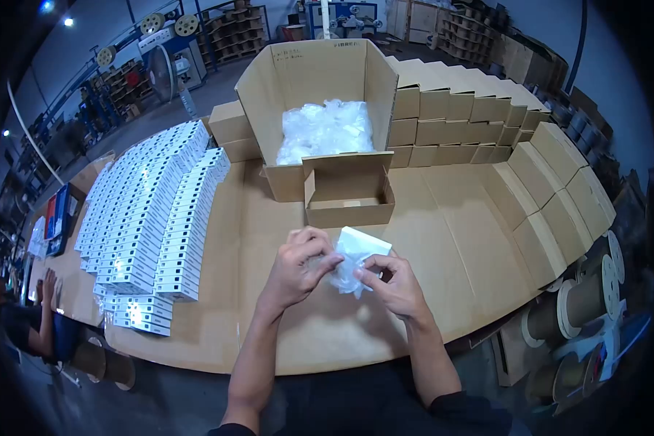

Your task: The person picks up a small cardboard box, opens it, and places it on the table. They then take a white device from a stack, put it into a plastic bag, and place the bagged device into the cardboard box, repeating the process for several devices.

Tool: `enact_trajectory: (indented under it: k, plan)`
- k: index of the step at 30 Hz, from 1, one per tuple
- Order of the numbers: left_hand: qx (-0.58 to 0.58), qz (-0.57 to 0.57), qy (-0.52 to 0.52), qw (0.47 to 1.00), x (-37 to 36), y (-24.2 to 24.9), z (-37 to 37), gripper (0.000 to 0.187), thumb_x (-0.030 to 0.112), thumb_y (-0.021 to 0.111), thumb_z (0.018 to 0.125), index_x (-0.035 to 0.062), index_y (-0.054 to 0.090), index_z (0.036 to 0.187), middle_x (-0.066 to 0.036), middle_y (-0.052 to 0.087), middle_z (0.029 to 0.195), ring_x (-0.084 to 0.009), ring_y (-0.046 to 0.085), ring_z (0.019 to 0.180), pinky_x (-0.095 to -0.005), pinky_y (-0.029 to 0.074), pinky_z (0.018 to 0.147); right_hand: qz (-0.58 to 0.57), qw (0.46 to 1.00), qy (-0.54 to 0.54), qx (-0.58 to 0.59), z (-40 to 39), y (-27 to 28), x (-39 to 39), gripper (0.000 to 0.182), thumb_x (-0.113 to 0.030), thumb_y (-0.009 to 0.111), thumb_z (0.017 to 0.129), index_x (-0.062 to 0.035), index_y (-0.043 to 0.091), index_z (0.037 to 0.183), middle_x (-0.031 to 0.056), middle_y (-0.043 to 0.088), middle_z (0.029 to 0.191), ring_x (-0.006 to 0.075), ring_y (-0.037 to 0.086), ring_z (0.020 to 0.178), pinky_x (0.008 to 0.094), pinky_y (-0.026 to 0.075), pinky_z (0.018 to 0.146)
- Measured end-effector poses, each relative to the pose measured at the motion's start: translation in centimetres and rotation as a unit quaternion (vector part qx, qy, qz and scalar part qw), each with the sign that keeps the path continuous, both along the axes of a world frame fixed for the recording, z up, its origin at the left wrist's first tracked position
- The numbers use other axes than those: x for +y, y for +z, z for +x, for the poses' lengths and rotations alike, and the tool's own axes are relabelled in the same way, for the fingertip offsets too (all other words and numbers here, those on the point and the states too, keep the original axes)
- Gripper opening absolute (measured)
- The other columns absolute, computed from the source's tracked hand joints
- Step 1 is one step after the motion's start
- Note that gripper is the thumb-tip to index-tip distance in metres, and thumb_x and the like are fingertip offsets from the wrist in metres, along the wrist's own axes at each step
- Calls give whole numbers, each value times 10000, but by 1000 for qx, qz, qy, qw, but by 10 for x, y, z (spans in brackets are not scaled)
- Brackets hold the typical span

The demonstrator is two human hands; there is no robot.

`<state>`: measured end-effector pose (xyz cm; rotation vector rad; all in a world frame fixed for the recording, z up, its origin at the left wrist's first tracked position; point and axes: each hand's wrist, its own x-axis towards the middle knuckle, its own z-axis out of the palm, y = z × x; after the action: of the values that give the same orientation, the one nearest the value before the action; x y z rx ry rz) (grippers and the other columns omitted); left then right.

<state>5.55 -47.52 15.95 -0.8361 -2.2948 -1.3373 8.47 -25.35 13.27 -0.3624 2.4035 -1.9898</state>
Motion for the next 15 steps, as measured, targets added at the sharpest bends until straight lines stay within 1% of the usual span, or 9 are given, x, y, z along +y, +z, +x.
enact_trajectory:
  k: [1, 3, 5, 7, 8, 11, 12, 14, 15]
  plan:
    - [-85, 93, -27, 992, 2, -4, 2, 198, 187, 778, 906, 21, 671, 918, -74, 677, 921, -208, 629, 915, -353, 483, 840, -41, 999, -12, -10, 1, -5, -1, 232, -232, 792, 931, -4, 747, 914, 42, 558, 987, 92, 489, 778, 243, 401, 668]
    - [-246, 273, -78, 927, 5, -15, 3, 210, 183, 733, 964, 0, 642, 1011, -93, 668, 979, -201, 626, 932, -345, 496, 839, -123, 991, -37, -28, 2, -14, -3, 232, -221, 789, 936, 5, 745, 908, 35, 557, 982, 90, 489, 787, 240, 400, 675]
    - [-185, 361, -85, 910, 2, -32, -6, 411, 273, 700, 1000, 1, 532, 1257, -70, 618, 1127, -152, 592, 1033, -348, 524, 921, -154, 984, -73, -42, 3, -24, -1, 201, -181, 782, 938, 14, 744, 910, 36, 556, 991, 87, 492, 808, 252, 412, 691]
    - [-28, 456, -15, 889, 21, -38, -13, 528, 329, 713, 985, 5, 476, 1328, -104, 575, 1245, -169, 577, 1104, -343, 527, 940, -167, 979, -115, -22, 4, -32, -2, 189, -170, 777, 942, 14, 745, 914, 39, 553, 988, 88, 495, 832, 256, 419, 705]
    - [-109, 473, 69, 871, 28, -41, 1, 695, 428, 728, 957, 17, 390, 1404, -144, 485, 1374, -200, 527, 1224, -372, 525, 963, -149, 976, -154, 27, 5, -32, -5, 180, -155, 772, 944, 20, 738, 924, 56, 554, 1018, 86, 498, 802, 257, 424, 686]
    - [-283, 459, -19, 842, 34, -77, 22, 556, 322, 720, 983, 1, 466, 1359, -128, 566, 1299, -187, 574, 1174, -368, 520, 971, -60, 971, -217, 77, 4, -37, -8, 207, -164, 771, 952, 35, 721, 923, 23, 578, 959, 82, 523, 787, 238, 429, 662]
    - [-295, 442, -9, 847, 40, -79, 21, 503, 275, 712, 990, -4, 488, 1344, -114, 591, 1268, -175, 588, 1152, -352, 521, 962, -73, 967, -204, 132, 0, -45, -9, 213, -158, 778, 945, 45, 715, 956, 39, 578, 998, 85, 540, 797, 236, 453, 661]
    - [-317, 410, 14, 855, 53, -82, 21, 399, 183, 695, 1005, -12, 532, 1312, -85, 640, 1205, -152, 616, 1106, -320, 521, 944, -124, 975, -171, 74, -1, -54, -11, 212, -147, 782, 940, 51, 712, 968, 45, 580, 1022, 88, 557, 819, 237, 469, 682]
    - [-294, 414, 18, 861, 55, -82, 18, 354, 150, 686, 1006, -15, 555, 1290, -71, 658, 1170, -138, 626, 1073, -307, 522, 932, -149, 976, -153, 48, -4, -54, -11, 212, -142, 784, 938, 53, 710, 974, 49, 581, 1034, 90, 566, 830, 238, 477, 693]
